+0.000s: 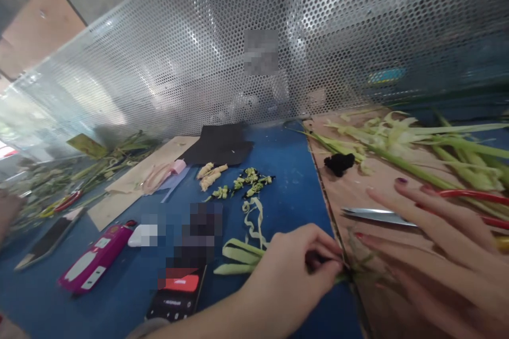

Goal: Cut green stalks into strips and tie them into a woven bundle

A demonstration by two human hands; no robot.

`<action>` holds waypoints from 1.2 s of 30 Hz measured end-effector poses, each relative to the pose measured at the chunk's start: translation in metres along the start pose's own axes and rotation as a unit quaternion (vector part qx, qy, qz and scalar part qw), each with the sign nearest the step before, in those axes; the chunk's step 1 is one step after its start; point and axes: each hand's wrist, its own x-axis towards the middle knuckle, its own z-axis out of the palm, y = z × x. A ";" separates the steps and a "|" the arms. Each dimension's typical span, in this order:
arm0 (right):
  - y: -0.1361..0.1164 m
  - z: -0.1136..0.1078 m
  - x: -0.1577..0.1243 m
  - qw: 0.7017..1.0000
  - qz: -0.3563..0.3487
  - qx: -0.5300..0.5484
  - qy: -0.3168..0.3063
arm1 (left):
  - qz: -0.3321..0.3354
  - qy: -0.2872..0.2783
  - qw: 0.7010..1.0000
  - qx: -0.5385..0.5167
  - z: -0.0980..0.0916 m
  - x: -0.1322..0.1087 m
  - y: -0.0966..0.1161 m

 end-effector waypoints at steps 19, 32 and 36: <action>-0.038 0.009 0.013 0.980 0.156 0.123 0.008 | -0.040 -0.014 0.999 0.018 0.001 0.003 -0.001; -0.042 0.000 0.011 0.999 0.023 0.005 0.024 | -0.069 -0.028 0.997 -0.031 0.000 0.008 0.000; -0.042 -0.010 0.014 0.998 -0.035 -0.052 0.022 | -0.066 -0.045 0.996 -0.046 -0.002 0.007 0.001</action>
